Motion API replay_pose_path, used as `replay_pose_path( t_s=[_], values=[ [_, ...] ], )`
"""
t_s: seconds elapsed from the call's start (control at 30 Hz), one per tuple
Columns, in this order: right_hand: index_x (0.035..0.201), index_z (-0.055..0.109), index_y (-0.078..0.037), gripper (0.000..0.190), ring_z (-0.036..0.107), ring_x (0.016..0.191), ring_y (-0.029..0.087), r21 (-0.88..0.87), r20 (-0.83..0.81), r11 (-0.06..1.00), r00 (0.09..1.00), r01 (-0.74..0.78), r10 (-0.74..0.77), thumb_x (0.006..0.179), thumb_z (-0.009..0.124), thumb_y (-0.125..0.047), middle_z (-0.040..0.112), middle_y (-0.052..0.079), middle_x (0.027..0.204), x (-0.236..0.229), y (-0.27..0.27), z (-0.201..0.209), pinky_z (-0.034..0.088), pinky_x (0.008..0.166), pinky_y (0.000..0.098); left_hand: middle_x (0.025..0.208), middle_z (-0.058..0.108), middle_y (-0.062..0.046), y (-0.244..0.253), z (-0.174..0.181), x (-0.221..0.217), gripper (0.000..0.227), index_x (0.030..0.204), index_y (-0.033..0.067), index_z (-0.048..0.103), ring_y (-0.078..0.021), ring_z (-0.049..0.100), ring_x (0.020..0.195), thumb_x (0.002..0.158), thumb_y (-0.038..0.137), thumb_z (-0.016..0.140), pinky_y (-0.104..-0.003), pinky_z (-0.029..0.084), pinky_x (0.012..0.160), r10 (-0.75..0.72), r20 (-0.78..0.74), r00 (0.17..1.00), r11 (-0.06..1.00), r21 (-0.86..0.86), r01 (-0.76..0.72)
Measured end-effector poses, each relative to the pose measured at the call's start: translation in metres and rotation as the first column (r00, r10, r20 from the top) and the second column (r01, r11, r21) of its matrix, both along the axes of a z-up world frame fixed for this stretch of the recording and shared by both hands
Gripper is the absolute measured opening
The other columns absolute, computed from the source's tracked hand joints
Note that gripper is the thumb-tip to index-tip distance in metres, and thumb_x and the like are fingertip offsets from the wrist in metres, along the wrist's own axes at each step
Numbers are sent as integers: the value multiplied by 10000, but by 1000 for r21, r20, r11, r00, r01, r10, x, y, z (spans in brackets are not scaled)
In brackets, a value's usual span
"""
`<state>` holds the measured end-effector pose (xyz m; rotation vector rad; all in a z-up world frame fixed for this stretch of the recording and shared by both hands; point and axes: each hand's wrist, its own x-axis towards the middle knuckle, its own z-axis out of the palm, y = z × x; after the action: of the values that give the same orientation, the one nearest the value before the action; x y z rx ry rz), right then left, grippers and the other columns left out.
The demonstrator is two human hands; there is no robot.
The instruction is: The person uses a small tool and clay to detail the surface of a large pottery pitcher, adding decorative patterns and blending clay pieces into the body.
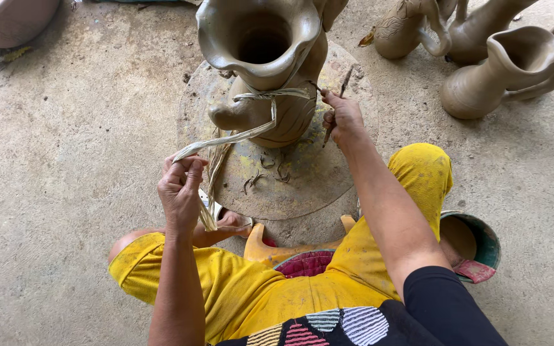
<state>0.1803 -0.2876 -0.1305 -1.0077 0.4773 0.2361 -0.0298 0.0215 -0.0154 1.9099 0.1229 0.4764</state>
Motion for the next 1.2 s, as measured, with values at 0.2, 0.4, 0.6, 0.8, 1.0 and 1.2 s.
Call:
replay_pose_path(
  t_s=[0.2,0.4,0.6,0.8,1.0,1.2],
  values=[
    [1070,681,-38,162,450,449,76,-22,32,993,993,113,-113,950,719,-141,596,7,703,22,23,-24,370,381,264,1097,666,-19,4,4,3,120,1028,27,769,-85,571,948,1022,110,683,-235,493,758,-28,-55,998,1000,-8,28],
    [982,694,-39,96,515,475,46,-168,60,968,982,186,-179,901,743,-52,704,29,750,25,29,-18,442,394,216,1075,664,-27,3,12,3,99,1023,29,765,-89,572,929,1014,96,691,-237,482,761,-31,-47,998,997,71,35],
    [961,672,-7,94,511,453,64,-62,122,986,981,156,-148,914,748,-37,667,46,732,8,22,17,436,372,214,1081,674,-25,-4,17,3,90,1021,38,765,-88,581,950,1004,91,694,-242,486,783,-33,-37,999,991,126,37],
    [951,717,49,78,492,433,88,114,157,991,984,66,-84,904,732,-11,681,90,713,-24,2,70,405,355,238,1064,677,-15,-5,16,5,85,1012,34,756,-98,595,982,1006,92,695,-246,504,818,-56,-47,997,988,138,62],
    [927,708,31,63,539,492,118,24,-16,993,993,-115,116,888,712,-17,739,117,767,-99,-17,68,443,402,239,1140,635,-33,9,-2,4,101,1018,41,762,-116,594,1045,1023,120,699,-235,525,887,-102,-4,995,994,-41,102],
    [868,670,-17,111,496,458,84,25,-1,991,991,-132,132,866,776,17,674,89,715,-123,24,-6,368,365,224,1175,701,-77,-5,-24,-2,102,912,70,763,-130,586,973,941,155,715,-301,570,780,-175,-158,972,983,-82,163]
  ],
)
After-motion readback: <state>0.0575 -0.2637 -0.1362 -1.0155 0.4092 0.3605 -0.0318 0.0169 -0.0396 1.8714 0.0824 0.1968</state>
